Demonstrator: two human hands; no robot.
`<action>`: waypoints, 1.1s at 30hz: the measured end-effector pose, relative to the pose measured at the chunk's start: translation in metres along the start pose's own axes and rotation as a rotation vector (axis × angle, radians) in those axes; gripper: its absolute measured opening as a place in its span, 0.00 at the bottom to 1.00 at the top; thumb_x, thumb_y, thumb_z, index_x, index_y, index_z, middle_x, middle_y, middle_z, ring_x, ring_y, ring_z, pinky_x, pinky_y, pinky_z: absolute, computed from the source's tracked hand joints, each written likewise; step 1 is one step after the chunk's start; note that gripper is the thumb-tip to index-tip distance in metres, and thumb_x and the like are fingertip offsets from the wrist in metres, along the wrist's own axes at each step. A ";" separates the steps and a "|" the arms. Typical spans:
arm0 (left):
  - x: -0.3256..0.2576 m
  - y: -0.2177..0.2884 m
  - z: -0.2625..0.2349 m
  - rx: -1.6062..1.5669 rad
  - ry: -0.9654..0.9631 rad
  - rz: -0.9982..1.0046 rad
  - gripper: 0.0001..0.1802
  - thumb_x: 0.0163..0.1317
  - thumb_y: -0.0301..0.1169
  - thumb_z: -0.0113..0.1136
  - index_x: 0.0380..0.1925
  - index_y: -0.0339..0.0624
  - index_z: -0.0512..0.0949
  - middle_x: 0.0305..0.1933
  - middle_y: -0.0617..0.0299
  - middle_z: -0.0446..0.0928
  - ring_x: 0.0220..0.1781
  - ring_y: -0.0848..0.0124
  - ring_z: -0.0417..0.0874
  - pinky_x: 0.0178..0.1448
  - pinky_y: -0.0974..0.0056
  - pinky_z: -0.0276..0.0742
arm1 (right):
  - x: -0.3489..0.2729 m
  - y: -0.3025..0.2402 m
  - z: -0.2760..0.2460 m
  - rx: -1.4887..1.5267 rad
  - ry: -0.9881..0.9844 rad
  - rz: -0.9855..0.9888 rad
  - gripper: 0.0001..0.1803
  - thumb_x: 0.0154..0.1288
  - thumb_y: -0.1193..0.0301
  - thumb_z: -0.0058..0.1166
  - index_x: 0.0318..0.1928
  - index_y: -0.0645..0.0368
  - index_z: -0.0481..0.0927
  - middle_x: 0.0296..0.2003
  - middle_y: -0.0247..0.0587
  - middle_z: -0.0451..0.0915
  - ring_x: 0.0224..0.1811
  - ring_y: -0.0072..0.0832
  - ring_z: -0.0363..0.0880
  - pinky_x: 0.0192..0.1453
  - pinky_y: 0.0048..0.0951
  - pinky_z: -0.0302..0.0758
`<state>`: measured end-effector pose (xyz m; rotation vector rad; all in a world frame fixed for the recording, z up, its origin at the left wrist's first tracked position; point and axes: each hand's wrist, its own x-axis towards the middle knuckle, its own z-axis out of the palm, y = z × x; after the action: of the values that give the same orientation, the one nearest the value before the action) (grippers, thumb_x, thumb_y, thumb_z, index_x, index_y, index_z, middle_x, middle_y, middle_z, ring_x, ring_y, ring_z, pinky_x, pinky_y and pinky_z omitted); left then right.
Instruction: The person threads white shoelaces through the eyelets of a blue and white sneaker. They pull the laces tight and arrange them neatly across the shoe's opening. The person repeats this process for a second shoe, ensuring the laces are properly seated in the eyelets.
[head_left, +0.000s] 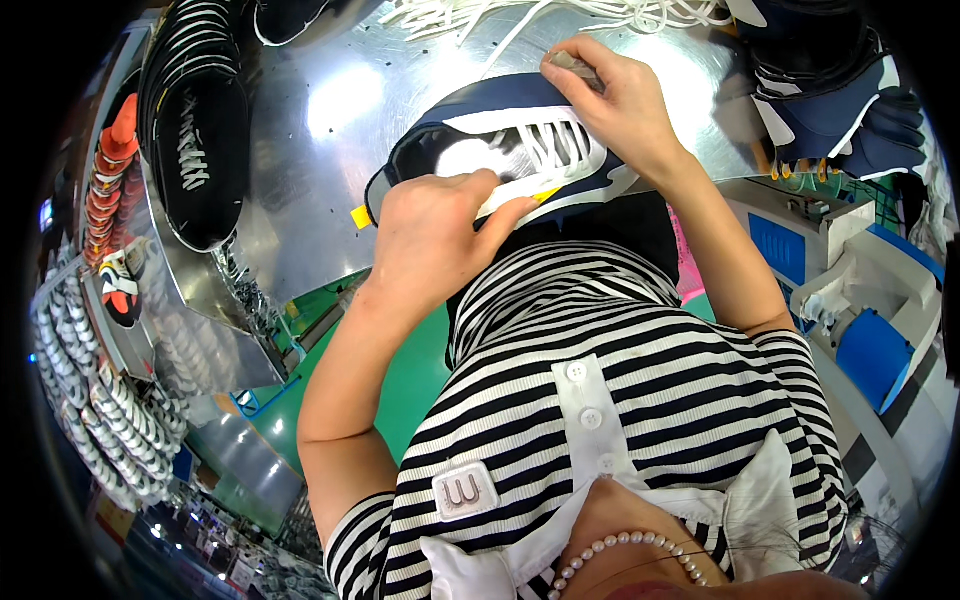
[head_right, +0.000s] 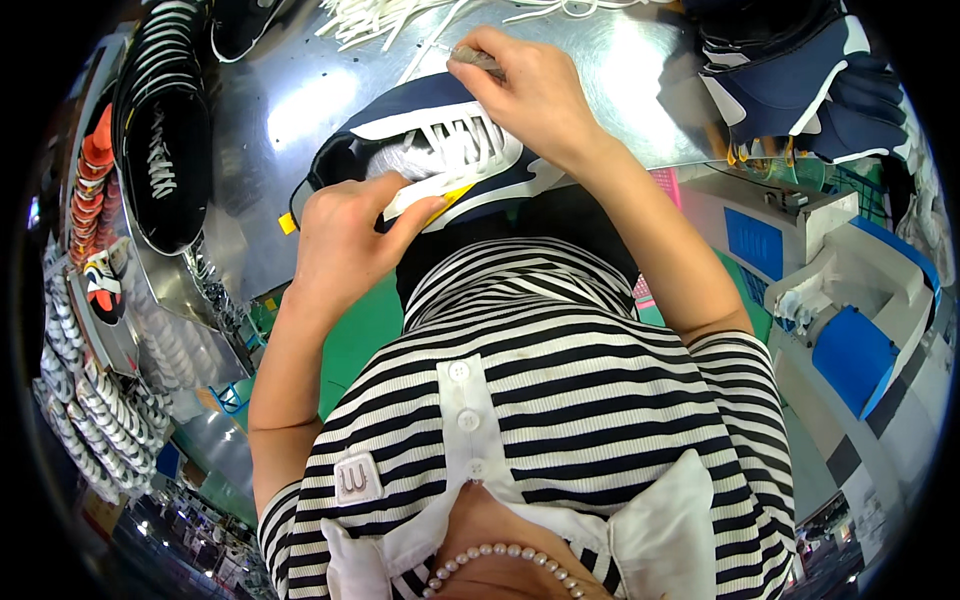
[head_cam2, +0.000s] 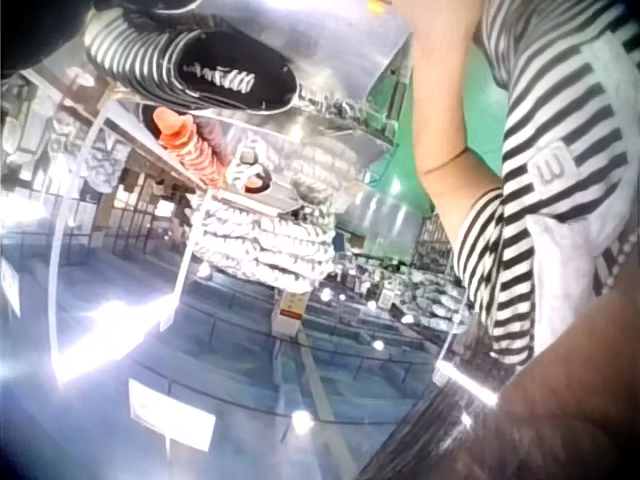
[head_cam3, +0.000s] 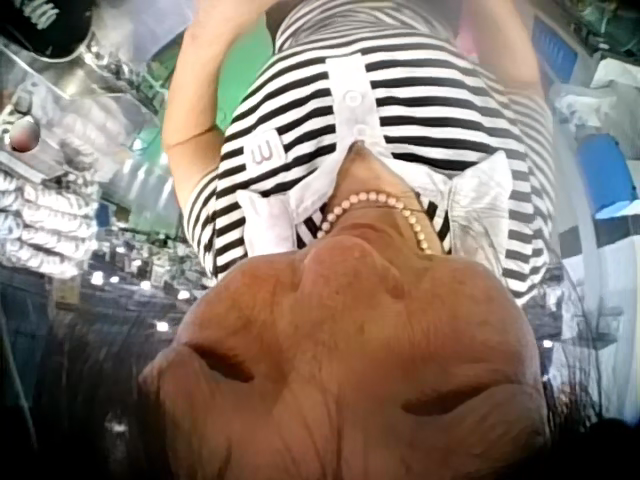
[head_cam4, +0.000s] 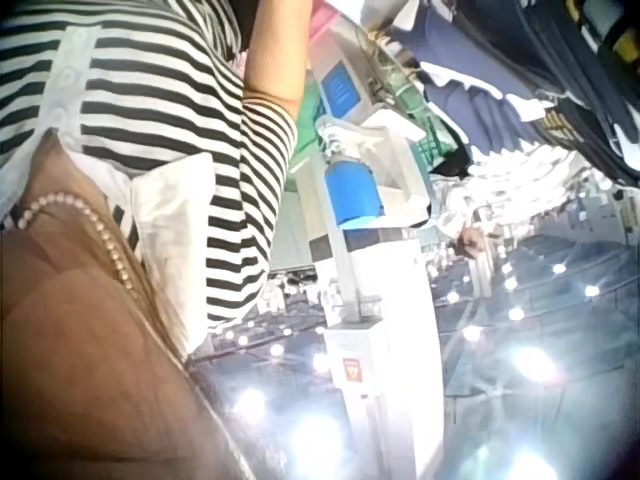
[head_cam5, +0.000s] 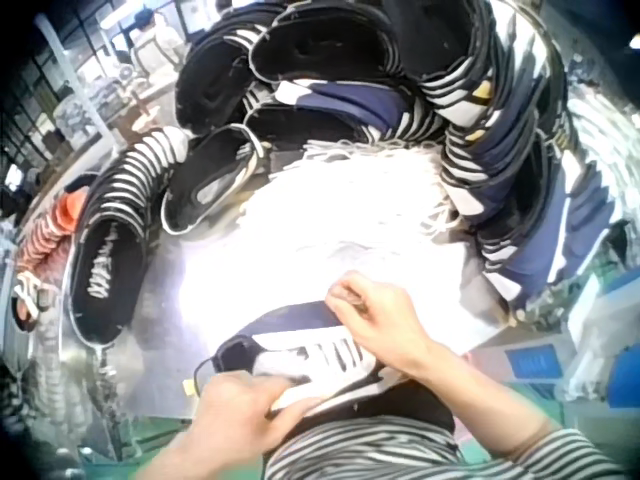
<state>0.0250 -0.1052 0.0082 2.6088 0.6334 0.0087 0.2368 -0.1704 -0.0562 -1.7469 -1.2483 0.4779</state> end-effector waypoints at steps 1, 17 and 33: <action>-0.006 -0.008 0.003 0.039 0.018 0.033 0.15 0.56 0.39 0.71 0.34 0.39 0.83 0.22 0.52 0.79 0.23 0.55 0.77 0.29 0.57 0.72 | 0.001 -0.001 0.000 -0.005 0.009 -0.030 0.12 0.65 0.63 0.58 0.42 0.58 0.82 0.25 0.43 0.82 0.26 0.33 0.82 0.33 0.29 0.75; -0.105 0.004 0.062 -0.147 0.872 -0.138 0.26 0.53 0.18 0.69 0.52 0.38 0.72 0.54 0.53 0.72 0.52 0.60 0.75 0.58 0.59 0.68 | 0.006 -0.008 0.023 0.083 0.026 0.047 0.15 0.66 0.60 0.59 0.42 0.60 0.83 0.25 0.45 0.83 0.25 0.35 0.82 0.33 0.32 0.74; -0.026 -0.007 0.024 -0.211 0.284 0.085 0.19 0.59 0.25 0.67 0.48 0.35 0.72 0.39 0.50 0.78 0.41 0.51 0.77 0.47 0.54 0.72 | 0.004 -0.008 0.024 0.098 0.005 0.067 0.12 0.67 0.66 0.60 0.43 0.63 0.82 0.28 0.40 0.83 0.28 0.22 0.78 0.35 0.24 0.74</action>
<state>0.0017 -0.1210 -0.0142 2.4452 0.5806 0.4550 0.2162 -0.1558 -0.0615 -1.7100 -1.1469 0.5637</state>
